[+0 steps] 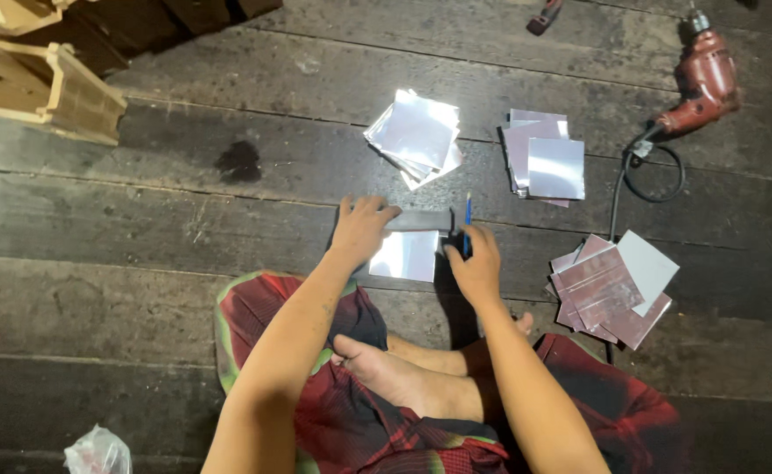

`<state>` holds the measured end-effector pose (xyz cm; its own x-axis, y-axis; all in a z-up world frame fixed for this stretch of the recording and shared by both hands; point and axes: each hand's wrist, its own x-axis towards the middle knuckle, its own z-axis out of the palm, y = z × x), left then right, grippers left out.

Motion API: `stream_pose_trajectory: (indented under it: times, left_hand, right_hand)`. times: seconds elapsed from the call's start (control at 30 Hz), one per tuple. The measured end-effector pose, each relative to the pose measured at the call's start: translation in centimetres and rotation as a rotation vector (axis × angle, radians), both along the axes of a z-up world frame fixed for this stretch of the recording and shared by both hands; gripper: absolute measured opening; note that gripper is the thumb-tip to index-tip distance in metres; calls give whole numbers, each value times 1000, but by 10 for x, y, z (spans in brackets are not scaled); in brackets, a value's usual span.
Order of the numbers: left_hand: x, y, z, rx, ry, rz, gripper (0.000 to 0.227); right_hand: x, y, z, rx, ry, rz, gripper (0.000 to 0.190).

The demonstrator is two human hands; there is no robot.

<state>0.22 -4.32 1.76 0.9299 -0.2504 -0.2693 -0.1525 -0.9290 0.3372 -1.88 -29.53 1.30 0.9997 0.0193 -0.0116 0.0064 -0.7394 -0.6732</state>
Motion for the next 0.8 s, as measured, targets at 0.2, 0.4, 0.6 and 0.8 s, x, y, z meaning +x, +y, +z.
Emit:
stream_pose_trajectory:
  times: [0.2, 0.4, 0.6, 0.8]
  left_hand:
    - [-6, 2, -9, -13, -40, -27, 42]
    - [-22, -4, 29, 85, 12, -24, 88]
    - [-27, -7, 12, 96, -7, 28, 81]
    - [-30, -8, 30, 154, 51, 45, 75]
  right_hand:
    - [23, 9, -14, -165, -44, 238, 52]
    - [28, -1, -48, -214, -217, 255, 55]
    - [22, 1, -46, -173, -210, 265, 56]
    - [7, 14, -29, -120, -212, 277, 78]
